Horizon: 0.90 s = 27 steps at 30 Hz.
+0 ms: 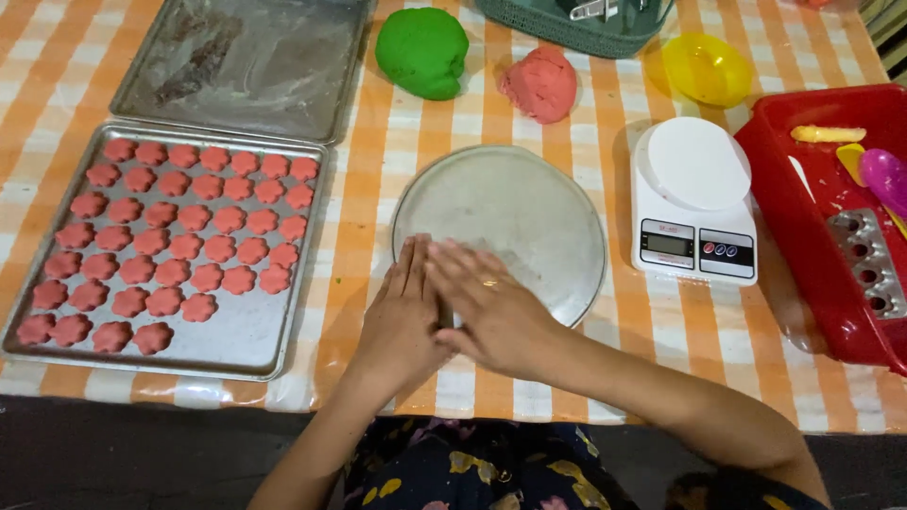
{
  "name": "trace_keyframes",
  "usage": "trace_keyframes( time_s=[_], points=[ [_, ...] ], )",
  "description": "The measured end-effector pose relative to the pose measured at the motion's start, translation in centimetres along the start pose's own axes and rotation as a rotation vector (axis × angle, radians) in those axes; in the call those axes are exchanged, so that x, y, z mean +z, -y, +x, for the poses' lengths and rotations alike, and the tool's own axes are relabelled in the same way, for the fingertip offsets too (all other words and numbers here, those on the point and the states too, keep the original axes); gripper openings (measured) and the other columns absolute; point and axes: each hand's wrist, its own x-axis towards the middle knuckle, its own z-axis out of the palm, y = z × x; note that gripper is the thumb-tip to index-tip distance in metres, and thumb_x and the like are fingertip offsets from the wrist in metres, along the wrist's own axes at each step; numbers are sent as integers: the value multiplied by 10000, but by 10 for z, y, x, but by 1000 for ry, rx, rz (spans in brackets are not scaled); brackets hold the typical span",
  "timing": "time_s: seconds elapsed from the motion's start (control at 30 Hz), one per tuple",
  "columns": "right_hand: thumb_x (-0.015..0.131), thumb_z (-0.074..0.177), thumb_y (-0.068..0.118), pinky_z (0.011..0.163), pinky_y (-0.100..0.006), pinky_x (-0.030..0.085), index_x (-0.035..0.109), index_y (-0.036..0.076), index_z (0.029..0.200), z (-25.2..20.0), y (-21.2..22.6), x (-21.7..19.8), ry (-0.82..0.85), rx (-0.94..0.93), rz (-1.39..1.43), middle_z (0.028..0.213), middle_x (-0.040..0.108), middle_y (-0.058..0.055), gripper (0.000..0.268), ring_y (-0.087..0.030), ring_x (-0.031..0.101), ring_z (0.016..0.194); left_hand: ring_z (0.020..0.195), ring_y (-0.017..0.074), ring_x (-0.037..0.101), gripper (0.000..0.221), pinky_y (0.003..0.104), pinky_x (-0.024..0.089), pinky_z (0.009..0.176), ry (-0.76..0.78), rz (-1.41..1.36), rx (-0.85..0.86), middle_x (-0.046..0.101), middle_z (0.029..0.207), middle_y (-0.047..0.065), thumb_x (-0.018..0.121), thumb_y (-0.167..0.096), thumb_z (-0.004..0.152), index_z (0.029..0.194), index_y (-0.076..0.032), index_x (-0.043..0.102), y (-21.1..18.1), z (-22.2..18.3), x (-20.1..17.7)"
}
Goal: The person weighs small portions of pink dough, rolls them into balls, flattens them using a metal cylinder on a plate, and then uses a small cutter to create flower-shaped pieces which are placed on a tray.
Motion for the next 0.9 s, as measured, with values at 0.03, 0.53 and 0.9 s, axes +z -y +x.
trace_keyframes(
  time_s=[0.03, 0.53, 0.9],
  points=[
    [519, 982, 524, 1188, -575, 259, 296, 22, 1596, -8, -13, -7, -1, 2, -2, 1661, 284, -222, 824, -411, 282, 1523, 1547, 497, 50, 1049, 564, 107, 1226, 0, 1, 3, 144, 1641, 369, 704, -473, 889, 1555, 153, 188, -1, -1, 0],
    [458, 987, 516, 1185, -708, 76, 511, 67, 1505, 90, -63, -30, 153, 312, 250, 1575, 416, -259, 687, -453, 310, 1490, 1549, 507, 46, 1085, 566, 101, 1223, 15, 124, 16, 144, 1630, 396, 627, -633, 945, 1549, 164, 204, -1, -1, -2],
    [400, 1078, 327, 1090, -537, 429, 623, 101, 1396, -26, -89, -45, -112, 147, -201, 1453, 557, -293, 450, -413, 495, 1378, 1555, 477, 52, 1101, 536, 112, 1228, -13, 129, 32, 120, 1647, 384, 608, -647, 939, 1565, 152, 182, 2, 0, 2]
  ],
)
